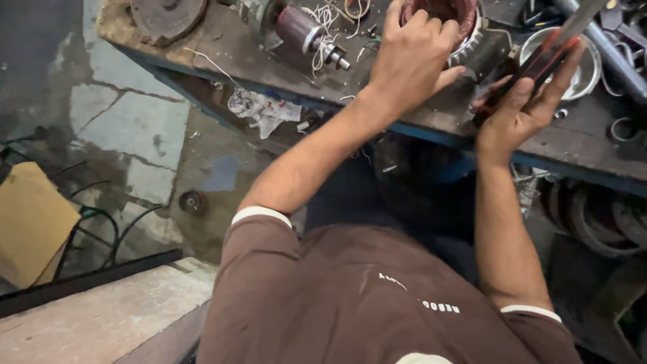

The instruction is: The person uses a utility knife to scrape and clean the copper windings inside a motor stator. They hold the stator with one hand and carefully scrape the inner surface with the knife in the other hand.

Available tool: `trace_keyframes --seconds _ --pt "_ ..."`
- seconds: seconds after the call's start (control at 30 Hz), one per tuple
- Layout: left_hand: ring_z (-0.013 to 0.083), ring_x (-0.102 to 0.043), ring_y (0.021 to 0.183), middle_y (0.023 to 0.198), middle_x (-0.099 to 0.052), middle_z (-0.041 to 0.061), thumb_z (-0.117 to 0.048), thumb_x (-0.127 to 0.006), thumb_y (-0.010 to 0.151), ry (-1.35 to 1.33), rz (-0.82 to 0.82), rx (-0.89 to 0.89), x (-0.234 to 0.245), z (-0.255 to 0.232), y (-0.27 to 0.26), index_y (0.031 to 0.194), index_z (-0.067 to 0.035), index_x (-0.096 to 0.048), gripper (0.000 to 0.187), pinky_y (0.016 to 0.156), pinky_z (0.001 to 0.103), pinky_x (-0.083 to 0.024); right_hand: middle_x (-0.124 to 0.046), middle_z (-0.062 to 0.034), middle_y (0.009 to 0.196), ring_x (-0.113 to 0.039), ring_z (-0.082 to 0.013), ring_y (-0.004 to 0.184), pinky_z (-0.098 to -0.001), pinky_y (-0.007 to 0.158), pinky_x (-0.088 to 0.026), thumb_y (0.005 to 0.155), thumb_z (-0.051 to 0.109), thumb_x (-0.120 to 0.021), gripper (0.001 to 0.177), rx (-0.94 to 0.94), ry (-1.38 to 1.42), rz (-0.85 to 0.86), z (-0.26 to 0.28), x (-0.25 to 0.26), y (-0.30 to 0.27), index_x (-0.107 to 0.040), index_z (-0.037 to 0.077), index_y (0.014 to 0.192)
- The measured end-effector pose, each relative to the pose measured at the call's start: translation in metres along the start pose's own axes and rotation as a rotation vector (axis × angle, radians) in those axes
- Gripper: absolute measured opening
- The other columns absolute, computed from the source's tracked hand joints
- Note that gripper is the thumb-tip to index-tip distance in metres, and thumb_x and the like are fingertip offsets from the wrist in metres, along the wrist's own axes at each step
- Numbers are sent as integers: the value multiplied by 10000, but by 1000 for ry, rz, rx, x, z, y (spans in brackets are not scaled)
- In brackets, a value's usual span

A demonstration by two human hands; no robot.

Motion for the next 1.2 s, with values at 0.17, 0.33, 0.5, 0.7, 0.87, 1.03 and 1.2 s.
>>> trace_keyframes --seconds 0.17,0.33,0.5,0.7,0.87,1.03,1.2 --pt "286 -648 925 878 -690 84 -582 -822 748 -9 -80 -137 1 4 -1 989 -67 -654 593 959 565 -376 -346 -59 1723 -604 -133 773 -270 666 -499 1279 401 -531 591 37 3 -47 5 2 3 -150 203 1685" --pt "292 -657 911 840 -704 90 -636 -781 751 -11 -99 -235 16 7 -9 963 -67 -667 618 964 604 -354 -337 -92 1712 -543 -113 678 -256 632 -464 1257 387 -524 611 14 81 -55 8 2 4 -143 173 1686" --pt "298 -654 935 849 -716 92 -622 -778 801 -100 44 -288 30 12 -15 977 -39 -684 616 999 601 -357 -372 -74 1704 -492 -159 710 -272 613 -390 1289 342 -534 549 53 118 -88 -1 0 8 -186 188 1684" --pt "327 -617 1090 1028 -674 111 -605 -809 846 -241 -41 -326 43 23 -17 988 -71 -680 567 1031 534 -383 -357 -74 1673 -419 -102 642 -238 591 -353 1239 301 -552 597 -18 90 -127 10 1 10 -169 163 1675" --pt "269 -614 1092 1156 -641 86 -540 -753 960 -781 -425 68 47 67 -57 1083 -46 -678 514 975 380 -494 -336 -68 1681 -509 -88 705 -238 624 -402 1211 256 -568 638 -86 35 -153 28 -9 10 -139 157 1673" --pt "254 -569 766 810 -572 97 -398 -676 1036 -749 -534 282 1 81 -79 837 -10 -604 442 726 372 -442 -293 -62 1723 -534 -81 934 -236 667 -455 1214 204 -571 649 -120 -30 -164 24 -12 8 -132 147 1688" --pt "287 -434 633 681 -406 134 -199 -609 1031 -747 -530 261 -26 83 -86 733 22 -474 394 626 430 -329 -198 45 1728 -536 -130 1130 -276 719 -487 1314 112 -584 591 -52 -29 -140 4 -3 -4 -131 188 1685"
Point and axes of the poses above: each hand's wrist, its own y-axis towards the middle knuckle, its own x-axis out of the back of the hand, z = x × y, the point moved 2 cm from there along y, towards the middle knuckle
